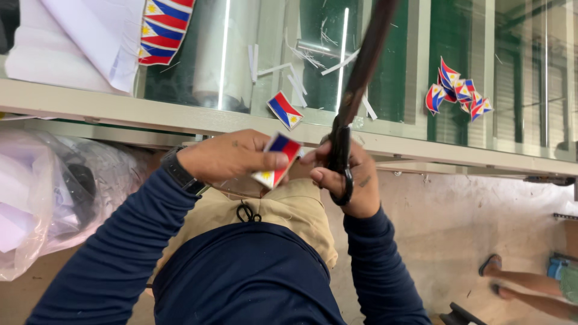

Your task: The person uses large scissors to cut individual Philippine flag stickers from a printed sheet. They hold the sheet with one hand and trim around each flag, placing the cut pieces on the glass table. The process is repeated for multiple flags in sequence.

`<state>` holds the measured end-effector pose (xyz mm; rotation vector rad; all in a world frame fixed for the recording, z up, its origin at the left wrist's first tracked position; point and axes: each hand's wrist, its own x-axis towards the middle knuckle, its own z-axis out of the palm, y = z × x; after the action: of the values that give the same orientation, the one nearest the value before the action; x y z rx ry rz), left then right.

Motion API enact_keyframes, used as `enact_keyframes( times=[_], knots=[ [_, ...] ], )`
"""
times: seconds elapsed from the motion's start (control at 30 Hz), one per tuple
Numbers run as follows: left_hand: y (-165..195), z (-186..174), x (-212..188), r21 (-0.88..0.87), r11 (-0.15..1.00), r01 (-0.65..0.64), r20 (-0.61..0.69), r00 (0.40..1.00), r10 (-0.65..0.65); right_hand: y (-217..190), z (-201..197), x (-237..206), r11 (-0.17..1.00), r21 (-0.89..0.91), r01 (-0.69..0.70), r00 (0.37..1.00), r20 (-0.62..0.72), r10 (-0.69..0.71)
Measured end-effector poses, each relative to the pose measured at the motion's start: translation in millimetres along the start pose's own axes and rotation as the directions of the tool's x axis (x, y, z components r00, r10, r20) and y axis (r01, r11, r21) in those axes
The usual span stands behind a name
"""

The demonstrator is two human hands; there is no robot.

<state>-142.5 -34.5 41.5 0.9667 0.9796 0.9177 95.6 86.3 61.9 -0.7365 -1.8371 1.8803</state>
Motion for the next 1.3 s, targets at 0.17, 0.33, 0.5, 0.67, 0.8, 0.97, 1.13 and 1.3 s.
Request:
enact_keyframes(
  times=[0.17,0.33,0.5,0.67,0.8,0.97,1.13,1.3],
  knots=[
    [43,10,-17,0.366,0.899,0.241,-0.006,0.967,-0.256,-47,18,-6,0.98,-0.13,0.148,0.989,0.003,-0.149],
    [38,30,-28,-0.288,0.901,-0.325,-0.267,0.931,0.251,-54,32,-6,0.948,-0.203,0.244,0.941,-0.186,-0.282],
    [9,84,-7,0.142,0.849,-0.509,-0.529,0.686,0.5,-34,31,-12,0.974,-0.03,0.223,0.957,-0.183,-0.225],
    [26,87,12,-0.076,0.813,-0.577,-0.766,0.556,0.323,-24,25,-39,0.972,0.16,0.171,0.981,0.061,-0.183],
    [51,84,10,0.086,0.813,-0.576,-0.715,0.532,0.453,-16,16,-71,0.999,-0.042,-0.031,0.988,0.148,0.037],
    [66,85,13,0.358,0.748,-0.56,-0.63,0.446,0.636,-7,6,-86,0.984,-0.156,-0.084,0.984,0.142,0.106],
    [72,83,11,0.498,0.695,-0.519,-0.585,0.39,0.711,-10,10,-85,0.982,-0.168,-0.084,0.99,0.097,0.102],
    [75,82,8,0.588,0.651,-0.479,-0.559,0.34,0.756,-15,16,-79,0.986,-0.142,-0.087,0.99,0.095,0.101]
  ],
)
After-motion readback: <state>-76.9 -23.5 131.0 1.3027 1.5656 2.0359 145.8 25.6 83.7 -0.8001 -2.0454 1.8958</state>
